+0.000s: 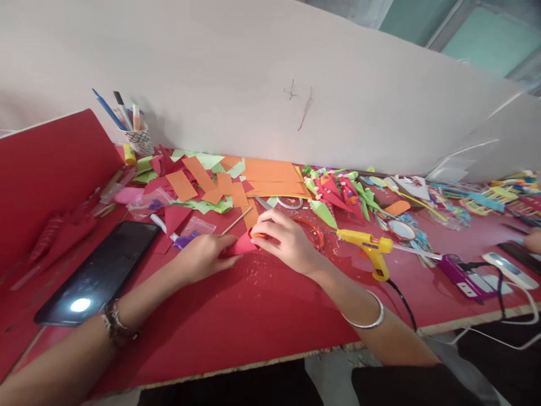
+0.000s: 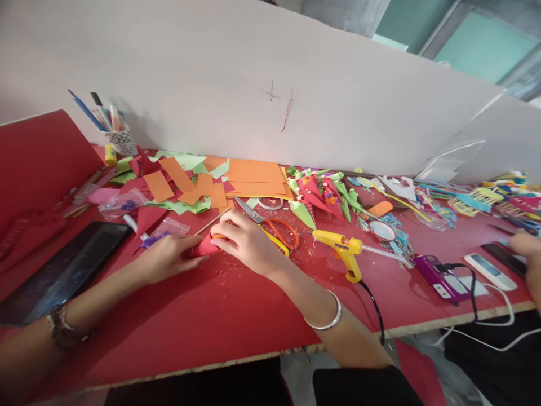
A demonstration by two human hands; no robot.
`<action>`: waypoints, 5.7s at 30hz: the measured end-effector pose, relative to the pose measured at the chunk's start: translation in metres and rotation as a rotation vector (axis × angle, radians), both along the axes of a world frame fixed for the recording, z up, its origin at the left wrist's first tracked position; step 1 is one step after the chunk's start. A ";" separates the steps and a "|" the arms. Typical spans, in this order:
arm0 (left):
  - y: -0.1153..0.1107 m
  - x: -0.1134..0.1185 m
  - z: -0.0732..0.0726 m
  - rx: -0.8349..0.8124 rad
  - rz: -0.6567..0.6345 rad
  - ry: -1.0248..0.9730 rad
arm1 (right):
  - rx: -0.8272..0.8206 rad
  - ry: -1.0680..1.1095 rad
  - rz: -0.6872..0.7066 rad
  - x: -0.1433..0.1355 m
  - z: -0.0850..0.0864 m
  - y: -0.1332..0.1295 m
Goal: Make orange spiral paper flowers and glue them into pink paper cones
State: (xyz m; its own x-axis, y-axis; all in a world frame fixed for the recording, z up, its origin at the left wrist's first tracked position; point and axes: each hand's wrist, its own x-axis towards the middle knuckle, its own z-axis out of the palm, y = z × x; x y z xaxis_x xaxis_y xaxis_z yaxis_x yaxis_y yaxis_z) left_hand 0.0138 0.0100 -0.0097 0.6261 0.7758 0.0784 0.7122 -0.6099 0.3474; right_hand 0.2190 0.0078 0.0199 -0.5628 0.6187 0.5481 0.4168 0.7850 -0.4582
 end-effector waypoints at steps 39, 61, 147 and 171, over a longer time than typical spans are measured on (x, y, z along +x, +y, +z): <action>-0.004 0.004 0.005 -0.167 -0.064 -0.322 | -0.254 0.015 0.123 -0.007 0.022 0.010; -0.007 0.004 0.001 -0.445 -0.015 -0.556 | -0.562 0.223 0.246 -0.009 0.011 0.018; -0.003 0.001 -0.013 0.184 0.308 -0.028 | -0.423 0.181 0.162 -0.011 0.019 0.006; -0.004 0.003 -0.012 0.282 0.330 0.077 | -0.535 0.103 0.165 -0.010 0.010 0.012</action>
